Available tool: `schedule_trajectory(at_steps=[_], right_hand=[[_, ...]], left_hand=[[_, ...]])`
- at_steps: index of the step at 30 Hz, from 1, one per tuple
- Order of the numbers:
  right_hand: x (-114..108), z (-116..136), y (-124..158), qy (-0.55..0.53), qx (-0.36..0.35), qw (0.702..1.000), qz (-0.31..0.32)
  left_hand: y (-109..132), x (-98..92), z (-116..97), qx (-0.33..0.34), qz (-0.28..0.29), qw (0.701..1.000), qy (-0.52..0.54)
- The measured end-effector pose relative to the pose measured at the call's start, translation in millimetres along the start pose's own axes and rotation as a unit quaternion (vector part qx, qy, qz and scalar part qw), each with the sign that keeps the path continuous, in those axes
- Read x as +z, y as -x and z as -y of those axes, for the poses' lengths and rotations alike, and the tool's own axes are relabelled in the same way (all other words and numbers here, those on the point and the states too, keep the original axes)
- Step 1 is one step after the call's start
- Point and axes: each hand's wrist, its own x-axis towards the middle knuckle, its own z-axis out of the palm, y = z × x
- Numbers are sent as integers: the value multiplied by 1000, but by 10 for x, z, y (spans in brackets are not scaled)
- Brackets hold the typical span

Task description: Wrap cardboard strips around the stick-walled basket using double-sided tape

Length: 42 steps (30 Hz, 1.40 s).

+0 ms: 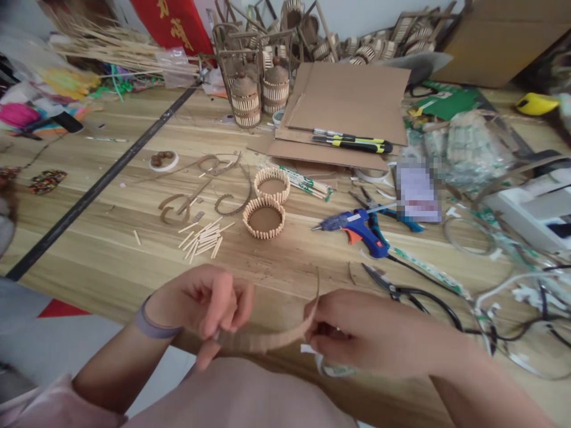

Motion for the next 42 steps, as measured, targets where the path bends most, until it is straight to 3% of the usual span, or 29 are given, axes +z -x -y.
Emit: schedule_trajectory(at_steps=[2,4,5,7,9,11,14,16,20,25,27,31,34,37,42], right_hand=[[16,-67,156,9,5,1000,-12],[34,-189,330,22,17,999,-21],[43,-255,411,31,28,999,-28],[56,-360,521,36,44,998,-21],[62,-392,523,26,49,998,-4],[63,-355,400,10,48,999,-3],[69,-275,62,-37,69,997,-27],[80,-269,-176,-102,84,991,-4],[106,-370,-506,-154,64,986,21],[130,-457,-625,-159,65,985,11],[133,-452,-622,-162,65,985,8],[130,-427,-602,-160,63,985,3],[132,-419,-597,-156,58,986,2],[138,-411,-595,-154,53,987,-2],[130,-386,-574,-154,55,987,-6]], left_hand=[[-72,5,53,15,26,1000,3],[-121,-56,77,-23,6,994,-110],[-131,-99,76,-70,-16,976,-203],[-123,-183,54,-165,-54,904,-392],[-86,-233,28,-211,-75,819,-529],[-47,-237,18,-211,-83,759,-611],[-23,-182,41,-177,-102,696,-688],[-25,-133,66,-157,-117,656,-728],[-11,-62,96,-139,-120,600,-779],[-13,18,112,-100,-164,532,-825],[-79,78,131,-85,-199,541,-813],[-301,185,222,-113,-223,659,-709],[-437,191,326,-134,-230,707,-655],[-496,156,414,-126,-231,732,-629],[-494,146,470,-115,-243,739,-617]])
